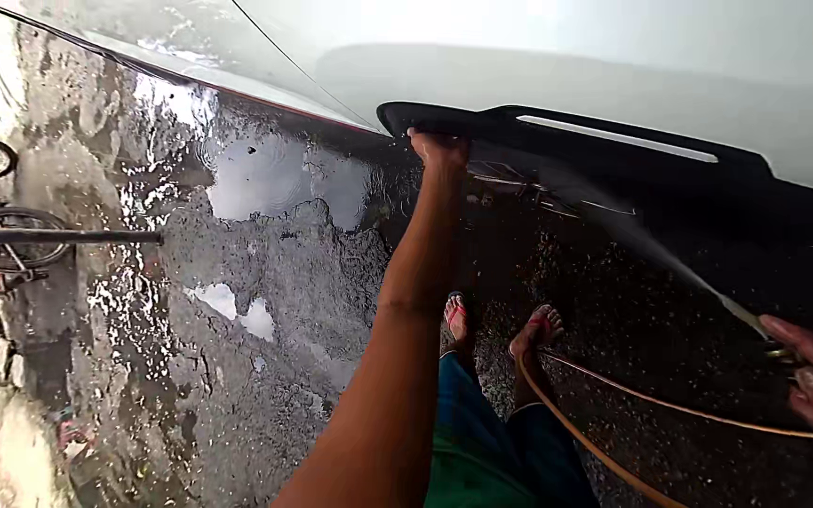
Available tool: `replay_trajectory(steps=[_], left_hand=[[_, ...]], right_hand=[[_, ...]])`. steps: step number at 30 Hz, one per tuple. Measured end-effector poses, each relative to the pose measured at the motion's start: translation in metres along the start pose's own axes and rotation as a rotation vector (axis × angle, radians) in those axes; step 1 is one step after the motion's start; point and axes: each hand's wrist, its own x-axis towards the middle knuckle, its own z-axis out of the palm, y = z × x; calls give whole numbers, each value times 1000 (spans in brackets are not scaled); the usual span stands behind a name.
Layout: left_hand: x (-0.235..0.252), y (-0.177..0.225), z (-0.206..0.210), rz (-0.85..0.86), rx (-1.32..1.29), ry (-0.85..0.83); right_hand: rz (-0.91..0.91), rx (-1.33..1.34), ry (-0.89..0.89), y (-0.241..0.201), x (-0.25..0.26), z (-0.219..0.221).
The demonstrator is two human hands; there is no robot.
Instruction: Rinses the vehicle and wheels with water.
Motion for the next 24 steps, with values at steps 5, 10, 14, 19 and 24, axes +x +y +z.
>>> replay_trajectory(steps=[5, 10, 14, 19, 24], left_hand=[[42, 13, -71, 208, 757, -66], [6, 16, -167, 120, 1032, -7], [-7, 33, -195, 16, 1280, 170], [14, 62, -156, -101, 1013, -55], [12, 67, -60, -298, 551, -243]], right_hand=[[12, -229, 61, -22, 8, 41], [-17, -372, 53, -45, 11, 81], [43, -367, 187, -56, -4, 83], [-6, -342, 200, -93, -37, 147], [38, -231, 494, -125, -68, 202]])
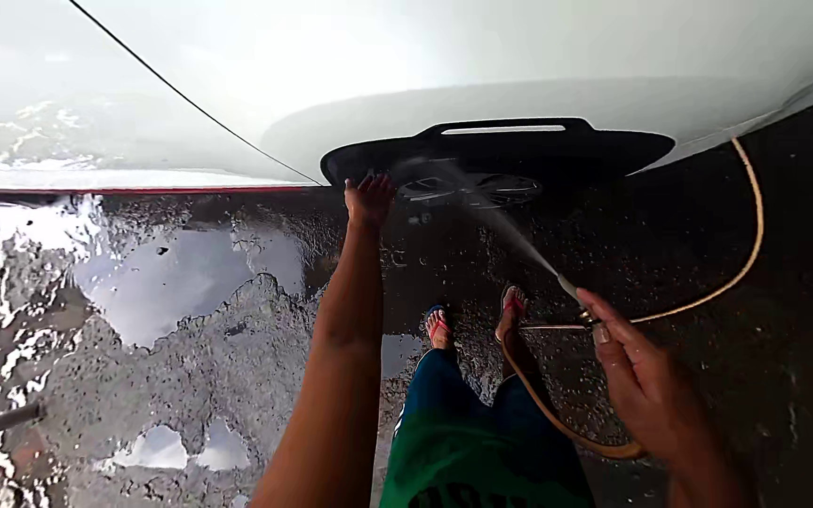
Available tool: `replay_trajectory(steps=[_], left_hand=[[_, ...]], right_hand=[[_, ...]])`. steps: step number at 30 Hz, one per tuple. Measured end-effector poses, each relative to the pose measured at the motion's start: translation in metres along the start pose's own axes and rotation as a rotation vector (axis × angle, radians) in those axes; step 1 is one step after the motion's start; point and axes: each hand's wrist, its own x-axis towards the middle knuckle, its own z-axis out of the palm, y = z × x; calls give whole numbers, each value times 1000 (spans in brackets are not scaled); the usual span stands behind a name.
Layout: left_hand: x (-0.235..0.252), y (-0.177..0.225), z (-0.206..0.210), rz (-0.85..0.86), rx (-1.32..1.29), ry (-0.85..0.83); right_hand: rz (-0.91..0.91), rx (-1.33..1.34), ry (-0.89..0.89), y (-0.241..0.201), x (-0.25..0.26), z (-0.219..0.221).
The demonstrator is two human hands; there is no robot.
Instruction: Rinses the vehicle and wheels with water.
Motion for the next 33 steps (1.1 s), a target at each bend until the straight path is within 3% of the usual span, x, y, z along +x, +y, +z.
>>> replay_trajectory(steps=[5, 8, 11, 14, 17, 20, 22, 27, 30, 33], left_hand=[[-20, -53, 111, 17, -303, -215], [-58, -108, 154, -182, -335, -283], [-94, -160, 175, -341, 53, -540], [-116, -192, 175, -299, 592, -698], [-109, -202, 149, 8, 981, -617], [-95, -170, 116, 418, 1499, -595], [-91, -137, 96, 535, 1636, -534], [-111, -89, 2, 507, 1964, -422], [-156, -97, -66, 387, 2205, -495], [-209, -120, -149, 135, 2243, -652]], right_hand=[[107, 80, 128, -33, -55, 28], [283, 61, 317, -16, -83, 16], [367, 47, 345, -9, -105, 18], [469, 46, 368, 10, -120, 23], [635, 40, 336, 62, -153, 25], [743, 85, 213, 105, -199, 34], [760, 117, 204, 117, -225, 30], [736, 101, -109, 117, -286, -2], [799, 79, -287, 133, -322, 4], [871, 81, -405, 150, -341, 12]])
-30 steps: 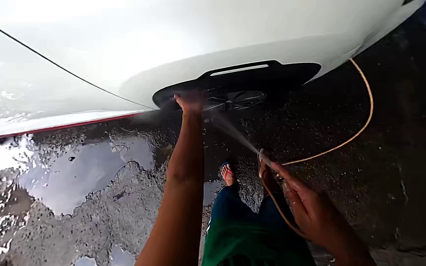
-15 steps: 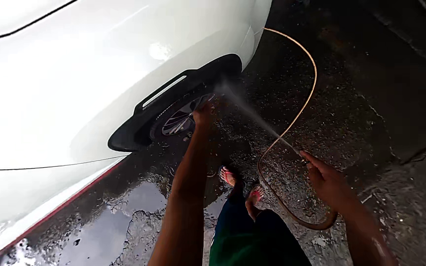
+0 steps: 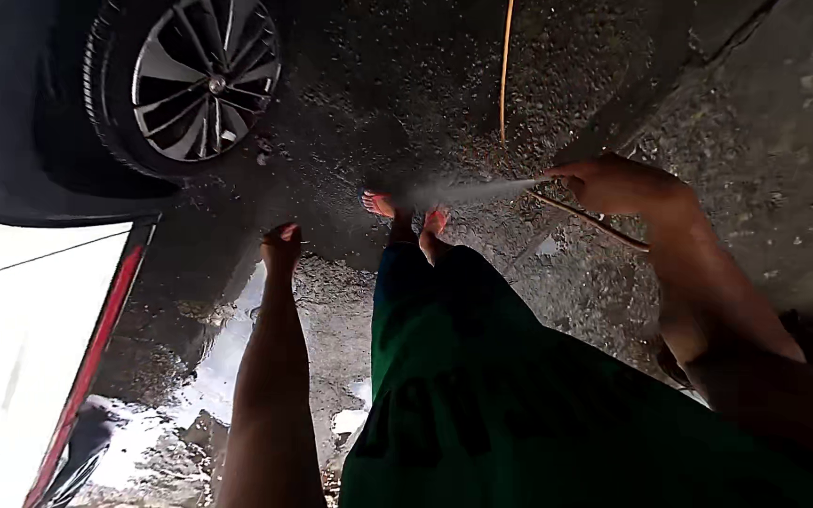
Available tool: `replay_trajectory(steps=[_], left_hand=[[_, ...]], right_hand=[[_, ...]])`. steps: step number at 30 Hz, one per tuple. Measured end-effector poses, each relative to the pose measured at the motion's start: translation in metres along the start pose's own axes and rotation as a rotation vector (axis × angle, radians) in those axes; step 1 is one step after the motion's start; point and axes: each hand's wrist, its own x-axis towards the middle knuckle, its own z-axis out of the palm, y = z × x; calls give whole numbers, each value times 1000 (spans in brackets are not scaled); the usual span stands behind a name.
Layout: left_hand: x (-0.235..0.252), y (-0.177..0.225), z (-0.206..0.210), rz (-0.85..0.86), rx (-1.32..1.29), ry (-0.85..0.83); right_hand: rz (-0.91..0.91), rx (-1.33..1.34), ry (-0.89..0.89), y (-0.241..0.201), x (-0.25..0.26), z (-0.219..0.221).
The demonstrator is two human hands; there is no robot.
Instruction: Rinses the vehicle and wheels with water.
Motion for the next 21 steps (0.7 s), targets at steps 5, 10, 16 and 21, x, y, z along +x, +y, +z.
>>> replay_trajectory(steps=[5, 10, 16, 21], left_hand=[[-61, -26, 156, 33, -85, -525], [-94, 9, 213, 190, -20, -615], [-107, 25, 229, 282, -171, -790], [-134, 63, 283, 386, 244, -905]], right_hand=[[-74, -133, -90, -3, 38, 12], [-181, -268, -159, -49, 68, -12], [-142, -437, -262, -107, 99, -33], [-211, -431, -263, -155, 112, -40]])
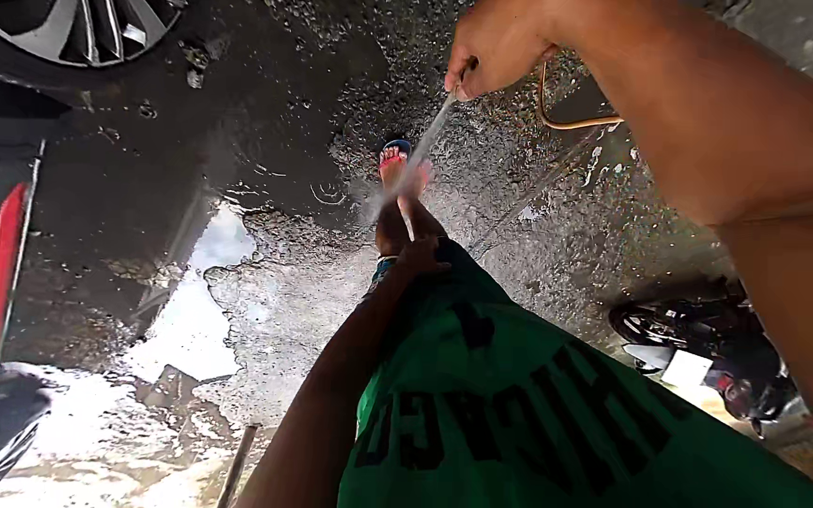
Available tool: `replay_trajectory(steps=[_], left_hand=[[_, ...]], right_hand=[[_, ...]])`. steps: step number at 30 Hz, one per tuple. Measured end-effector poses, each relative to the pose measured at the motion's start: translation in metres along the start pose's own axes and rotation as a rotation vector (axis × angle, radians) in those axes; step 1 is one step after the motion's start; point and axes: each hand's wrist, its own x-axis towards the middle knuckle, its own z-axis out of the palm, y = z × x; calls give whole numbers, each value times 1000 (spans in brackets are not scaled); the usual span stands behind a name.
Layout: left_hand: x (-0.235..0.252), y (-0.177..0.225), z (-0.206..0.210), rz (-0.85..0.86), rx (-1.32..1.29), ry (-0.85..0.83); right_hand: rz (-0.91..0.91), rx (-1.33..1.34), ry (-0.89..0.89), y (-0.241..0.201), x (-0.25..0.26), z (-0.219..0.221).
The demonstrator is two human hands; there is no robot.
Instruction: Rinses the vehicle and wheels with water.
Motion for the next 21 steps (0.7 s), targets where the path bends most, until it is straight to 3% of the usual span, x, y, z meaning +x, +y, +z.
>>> replay_trajectory(steps=[3, 8, 15, 21], left_hand=[[8, 22, 13, 9, 120, -159], [14, 4, 25, 4, 50, -208], [24, -2, 30, 64, 96, -238], [33, -7, 18, 155, 48, -236]], right_hand=[[38, -75, -30, -15, 14, 0], [144, -54, -17, -1, 27, 2], [133, 59, 39, 18, -19, -7], [163, 142, 243, 55, -72, 3]])
